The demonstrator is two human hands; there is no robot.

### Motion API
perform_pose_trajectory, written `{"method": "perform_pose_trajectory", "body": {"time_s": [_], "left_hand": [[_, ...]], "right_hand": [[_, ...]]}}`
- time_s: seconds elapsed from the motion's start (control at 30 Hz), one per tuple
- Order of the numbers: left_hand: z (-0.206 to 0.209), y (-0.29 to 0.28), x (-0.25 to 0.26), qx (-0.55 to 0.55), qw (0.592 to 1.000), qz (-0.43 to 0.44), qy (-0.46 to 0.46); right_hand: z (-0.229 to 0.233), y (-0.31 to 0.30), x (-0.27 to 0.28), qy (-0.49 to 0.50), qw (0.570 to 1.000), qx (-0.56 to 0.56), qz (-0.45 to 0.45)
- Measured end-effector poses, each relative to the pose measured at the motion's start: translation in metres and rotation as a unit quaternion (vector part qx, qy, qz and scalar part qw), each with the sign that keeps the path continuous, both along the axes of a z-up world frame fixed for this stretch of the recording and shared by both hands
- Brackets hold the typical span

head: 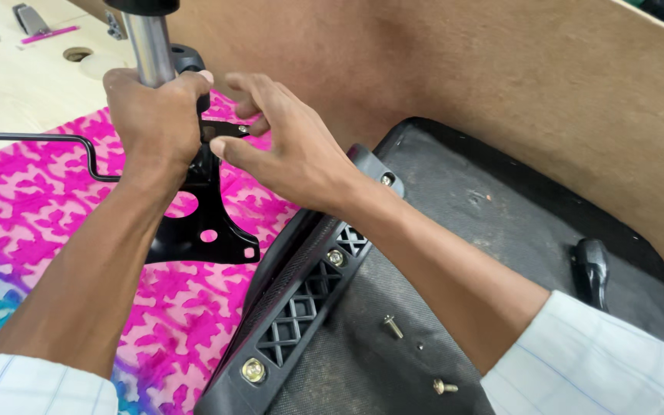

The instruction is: The person uses a screwdriver to tighten screws on the base of an office chair. They first remove the gas lift cylinder from the base, then flip the chair and secure the base to the seat using multiple screws.

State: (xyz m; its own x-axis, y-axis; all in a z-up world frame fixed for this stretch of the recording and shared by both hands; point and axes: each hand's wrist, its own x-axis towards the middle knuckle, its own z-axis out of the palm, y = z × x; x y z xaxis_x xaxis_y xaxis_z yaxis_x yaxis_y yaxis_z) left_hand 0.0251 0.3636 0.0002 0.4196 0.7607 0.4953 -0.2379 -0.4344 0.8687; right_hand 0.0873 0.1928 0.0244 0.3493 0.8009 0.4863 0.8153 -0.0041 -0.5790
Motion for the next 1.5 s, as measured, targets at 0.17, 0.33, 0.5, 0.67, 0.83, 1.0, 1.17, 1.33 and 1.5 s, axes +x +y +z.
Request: {"method": "perform_pose_trajectory", "body": {"time_s": [0.17,0.33,0.5,0.67,0.83,1.0,1.17,1.33,1.5], "left_hand": [[-0.055,0.032,0.002,-0.098,0.992,-0.064,-0.036],[-0.103,0.048,0.013,-0.134,0.986,-0.065,-0.070],[-0.132,0.055,0.024,-0.027,0.998,-0.031,-0.045],[-0.147,0.060,0.022,-0.033,0.999,-0.004,0.016],[-0.152,0.055,0.016,-0.015,0.998,0.017,0.050],[-0.160,0.051,0.010,0.000,0.997,0.031,0.078],[-0.171,0.048,0.003,0.000,0.988,0.067,0.139],[-0.174,0.048,0.004,-0.008,0.984,0.093,0.151],[-0.173,0.043,-0.002,-0.044,0.964,0.119,0.235]], "right_hand": [[-0.016,0.049,0.014,0.066,0.996,0.025,0.055],[-0.034,0.087,0.017,0.032,0.985,0.110,0.128],[-0.046,0.096,0.011,0.091,0.986,0.082,0.116],[-0.061,0.092,0.006,0.162,0.968,0.096,0.167],[-0.073,0.098,0.007,0.177,0.960,0.126,0.178],[-0.078,0.099,0.006,0.111,0.980,0.103,0.126],[-0.078,0.093,-0.006,0.098,0.994,-0.028,0.035],[-0.066,0.081,-0.015,0.160,0.984,0.003,0.072],[-0.053,0.064,-0.024,0.166,0.982,-0.090,0.029]]}}
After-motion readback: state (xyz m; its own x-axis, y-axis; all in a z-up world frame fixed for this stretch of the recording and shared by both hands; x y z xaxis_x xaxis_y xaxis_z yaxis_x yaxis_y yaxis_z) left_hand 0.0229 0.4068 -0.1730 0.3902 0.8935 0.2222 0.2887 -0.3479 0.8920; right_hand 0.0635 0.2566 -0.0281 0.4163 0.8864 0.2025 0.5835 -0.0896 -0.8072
